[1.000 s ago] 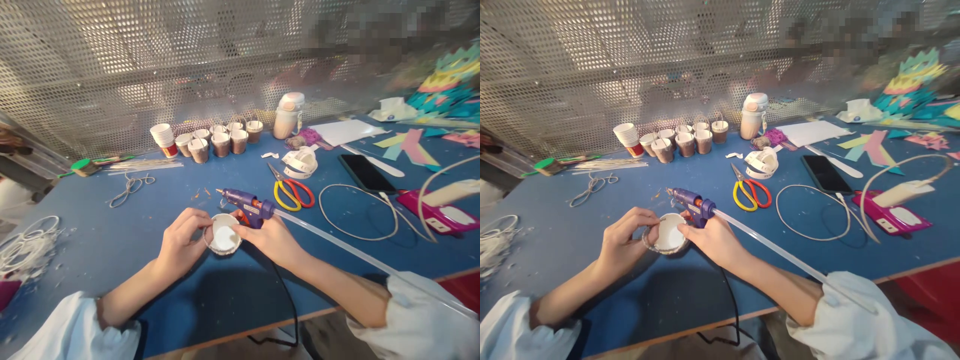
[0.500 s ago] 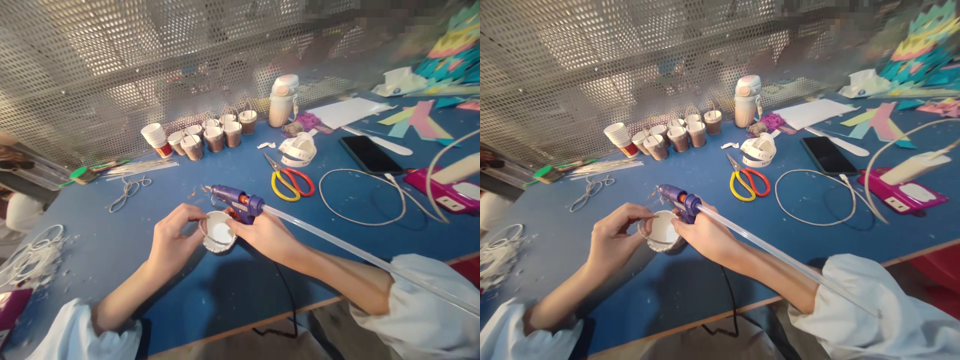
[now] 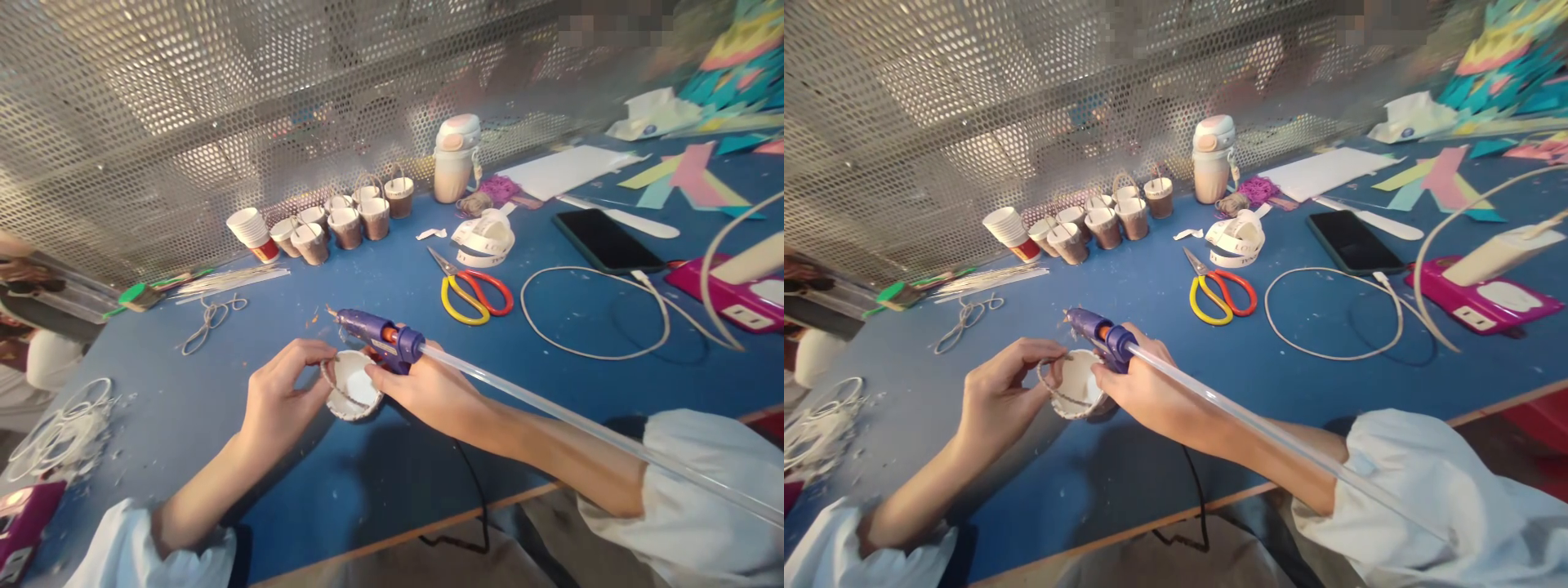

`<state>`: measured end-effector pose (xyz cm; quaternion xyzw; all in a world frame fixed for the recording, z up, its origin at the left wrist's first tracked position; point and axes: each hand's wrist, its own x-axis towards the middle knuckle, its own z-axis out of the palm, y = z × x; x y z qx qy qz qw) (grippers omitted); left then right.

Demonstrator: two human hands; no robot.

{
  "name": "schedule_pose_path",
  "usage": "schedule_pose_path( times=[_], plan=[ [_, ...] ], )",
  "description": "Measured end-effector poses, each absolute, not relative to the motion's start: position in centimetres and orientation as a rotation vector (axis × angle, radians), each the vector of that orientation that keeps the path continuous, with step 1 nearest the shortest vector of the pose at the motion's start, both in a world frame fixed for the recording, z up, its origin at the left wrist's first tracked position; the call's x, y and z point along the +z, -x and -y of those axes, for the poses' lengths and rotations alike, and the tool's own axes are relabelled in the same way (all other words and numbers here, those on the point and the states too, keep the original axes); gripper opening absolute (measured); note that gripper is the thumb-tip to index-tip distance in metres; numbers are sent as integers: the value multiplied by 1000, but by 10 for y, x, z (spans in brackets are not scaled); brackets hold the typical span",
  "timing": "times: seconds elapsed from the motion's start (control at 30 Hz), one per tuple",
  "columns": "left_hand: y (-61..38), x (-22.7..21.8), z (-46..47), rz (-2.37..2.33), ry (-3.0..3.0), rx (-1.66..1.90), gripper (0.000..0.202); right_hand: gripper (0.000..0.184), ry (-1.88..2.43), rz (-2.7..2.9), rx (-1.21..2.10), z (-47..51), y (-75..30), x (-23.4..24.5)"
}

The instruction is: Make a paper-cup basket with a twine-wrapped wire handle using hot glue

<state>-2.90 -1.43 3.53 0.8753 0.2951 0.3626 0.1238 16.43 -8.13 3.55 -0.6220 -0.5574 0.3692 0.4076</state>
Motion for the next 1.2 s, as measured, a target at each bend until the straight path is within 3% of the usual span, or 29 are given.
schedule_pose_path(
  times=[0.67,1.2],
  plan=[
    [22,39,20,-941,-2637,1069,14,25,1585,1440,900,83,-167,32],
    [22,44,24,-973,-2716,1069,9,16,1490,1440,795,84,-163,29]
  ],
)
